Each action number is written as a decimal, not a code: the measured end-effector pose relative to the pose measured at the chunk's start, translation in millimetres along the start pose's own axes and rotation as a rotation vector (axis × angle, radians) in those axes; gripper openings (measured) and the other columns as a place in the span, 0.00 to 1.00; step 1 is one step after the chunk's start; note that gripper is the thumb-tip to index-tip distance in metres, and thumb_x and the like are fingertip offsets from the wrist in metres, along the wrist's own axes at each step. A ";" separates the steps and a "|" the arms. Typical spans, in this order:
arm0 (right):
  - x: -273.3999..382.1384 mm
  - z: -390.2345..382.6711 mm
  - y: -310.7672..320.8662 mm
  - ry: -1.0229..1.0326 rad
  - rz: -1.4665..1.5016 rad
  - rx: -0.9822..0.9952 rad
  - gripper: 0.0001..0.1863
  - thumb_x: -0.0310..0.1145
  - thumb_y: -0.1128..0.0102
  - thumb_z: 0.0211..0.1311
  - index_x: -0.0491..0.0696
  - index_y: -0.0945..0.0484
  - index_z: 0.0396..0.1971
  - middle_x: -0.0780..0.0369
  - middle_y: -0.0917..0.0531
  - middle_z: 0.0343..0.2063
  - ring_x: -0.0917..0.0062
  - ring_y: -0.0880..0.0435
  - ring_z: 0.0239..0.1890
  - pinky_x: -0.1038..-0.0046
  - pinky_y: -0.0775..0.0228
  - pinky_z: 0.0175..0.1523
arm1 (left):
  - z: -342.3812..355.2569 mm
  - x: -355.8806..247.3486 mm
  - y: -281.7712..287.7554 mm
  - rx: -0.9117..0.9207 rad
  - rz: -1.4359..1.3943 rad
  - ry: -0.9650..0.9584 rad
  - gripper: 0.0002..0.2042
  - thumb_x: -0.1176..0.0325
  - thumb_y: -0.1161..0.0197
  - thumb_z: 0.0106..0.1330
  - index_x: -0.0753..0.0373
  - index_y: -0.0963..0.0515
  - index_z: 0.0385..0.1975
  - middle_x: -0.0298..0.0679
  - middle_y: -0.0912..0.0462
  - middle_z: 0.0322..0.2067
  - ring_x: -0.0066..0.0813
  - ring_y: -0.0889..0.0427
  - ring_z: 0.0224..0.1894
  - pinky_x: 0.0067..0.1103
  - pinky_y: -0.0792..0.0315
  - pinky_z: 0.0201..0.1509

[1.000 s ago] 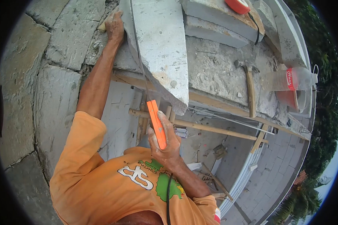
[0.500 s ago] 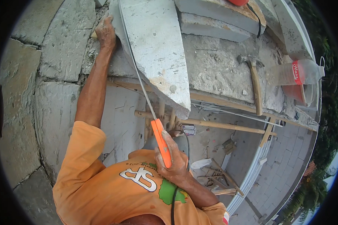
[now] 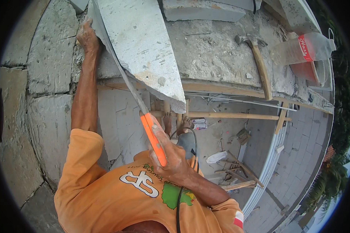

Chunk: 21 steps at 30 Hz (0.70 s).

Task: The person measures a curved concrete block using a tape measure, marks it, and then saws through the block along the marked line while standing on a scaffold.

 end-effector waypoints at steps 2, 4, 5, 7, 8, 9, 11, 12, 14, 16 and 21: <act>-4.2 24.3 -12.5 -0.069 0.104 0.021 0.34 0.15 0.38 0.55 0.38 0.36 0.64 0.51 0.19 0.46 0.77 0.17 0.35 0.79 0.23 0.37 | 0.9 -6.2 0.8 0.001 -0.013 -0.046 0.15 0.68 0.51 0.68 0.71 0.18 0.41 0.59 0.21 0.53 0.52 0.22 0.57 0.31 0.30 0.62; -14.9 20.1 -16.7 -0.107 0.131 0.040 0.34 0.15 0.38 0.55 0.38 0.36 0.64 0.51 0.19 0.46 0.78 0.17 0.35 0.79 0.23 0.38 | 6.3 -7.6 4.4 -0.018 -0.021 -0.051 0.16 0.68 0.51 0.68 0.71 0.18 0.40 0.59 0.21 0.53 0.52 0.23 0.59 0.31 0.31 0.63; -23.3 15.1 -21.0 -0.141 0.153 0.058 0.34 0.15 0.38 0.55 0.38 0.35 0.64 0.52 0.19 0.45 0.78 0.17 0.35 0.78 0.23 0.38 | 5.0 -5.1 3.1 -0.012 0.052 -0.107 0.15 0.68 0.51 0.68 0.71 0.18 0.40 0.58 0.20 0.53 0.52 0.22 0.58 0.31 0.30 0.62; -36.2 -31.6 -20.1 -0.172 0.224 0.062 0.34 0.15 0.38 0.55 0.38 0.35 0.64 0.53 0.19 0.45 0.78 0.18 0.36 0.79 0.23 0.40 | 12.6 -10.4 3.4 -0.023 0.123 -0.165 0.15 0.69 0.51 0.68 0.71 0.18 0.39 0.58 0.20 0.52 0.52 0.22 0.57 0.30 0.30 0.62; -38.6 -37.6 -17.5 -0.198 0.261 0.067 0.33 0.15 0.38 0.56 0.38 0.35 0.64 0.53 0.19 0.45 0.79 0.18 0.36 0.79 0.23 0.41 | 9.0 -16.9 1.4 0.006 0.157 -0.147 0.14 0.69 0.51 0.69 0.70 0.18 0.38 0.57 0.19 0.51 0.51 0.21 0.56 0.31 0.29 0.62; -41.7 -44.4 -14.9 -0.224 0.298 0.069 0.33 0.15 0.39 0.56 0.38 0.35 0.64 0.53 0.19 0.45 0.79 0.18 0.36 0.79 0.23 0.41 | 6.0 -18.5 -2.2 0.033 0.191 -0.131 0.14 0.69 0.51 0.69 0.69 0.18 0.38 0.56 0.18 0.49 0.51 0.20 0.55 0.31 0.28 0.61; -17.7 -21.6 -1.9 -0.098 0.098 0.024 0.33 0.15 0.39 0.56 0.39 0.35 0.64 0.54 0.19 0.45 0.80 0.19 0.39 0.78 0.24 0.45 | 1.3 -19.3 3.4 -0.007 0.276 -0.257 0.12 0.71 0.50 0.68 0.69 0.18 0.38 0.55 0.17 0.48 0.51 0.19 0.54 0.32 0.27 0.60; -7.6 -11.0 0.2 -0.057 0.024 0.005 0.33 0.14 0.39 0.56 0.39 0.35 0.64 0.54 0.20 0.45 0.80 0.19 0.40 0.78 0.24 0.46 | 1.1 -27.7 4.1 -0.060 0.342 -0.385 0.11 0.72 0.49 0.67 0.68 0.19 0.38 0.54 0.16 0.47 0.50 0.18 0.52 0.33 0.25 0.58; -12.5 11.2 -17.7 -0.177 0.149 0.048 0.32 0.15 0.39 0.56 0.38 0.34 0.63 0.54 0.18 0.45 0.79 0.17 0.37 0.78 0.23 0.43 | 8.9 -29.2 0.4 -0.085 0.341 -0.406 0.10 0.74 0.48 0.66 0.67 0.19 0.38 0.54 0.16 0.46 0.50 0.17 0.51 0.34 0.24 0.56; -5.9 15.4 -16.5 -0.038 0.060 -0.015 0.33 0.15 0.38 0.55 0.37 0.35 0.63 0.53 0.18 0.46 0.78 0.15 0.35 0.77 0.22 0.41 | 1.7 -25.8 3.7 -0.075 0.362 -0.417 0.09 0.76 0.47 0.64 0.67 0.20 0.38 0.54 0.16 0.45 0.50 0.17 0.49 0.35 0.23 0.55; -11.6 -36.1 4.3 -0.009 0.044 0.098 0.31 0.16 0.40 0.56 0.34 0.35 0.62 0.47 0.18 0.47 0.73 0.14 0.37 0.75 0.22 0.44 | -2.4 -37.1 7.2 -0.088 0.259 -0.258 0.07 0.77 0.44 0.61 0.66 0.20 0.36 0.53 0.16 0.40 0.51 0.16 0.43 0.36 0.22 0.47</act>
Point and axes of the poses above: each hand's wrist, its own z-axis towards the middle knuckle, its own y-axis out of the back of the hand, x = y × z, the point moved 8 cm from there along z, towards the middle knuckle
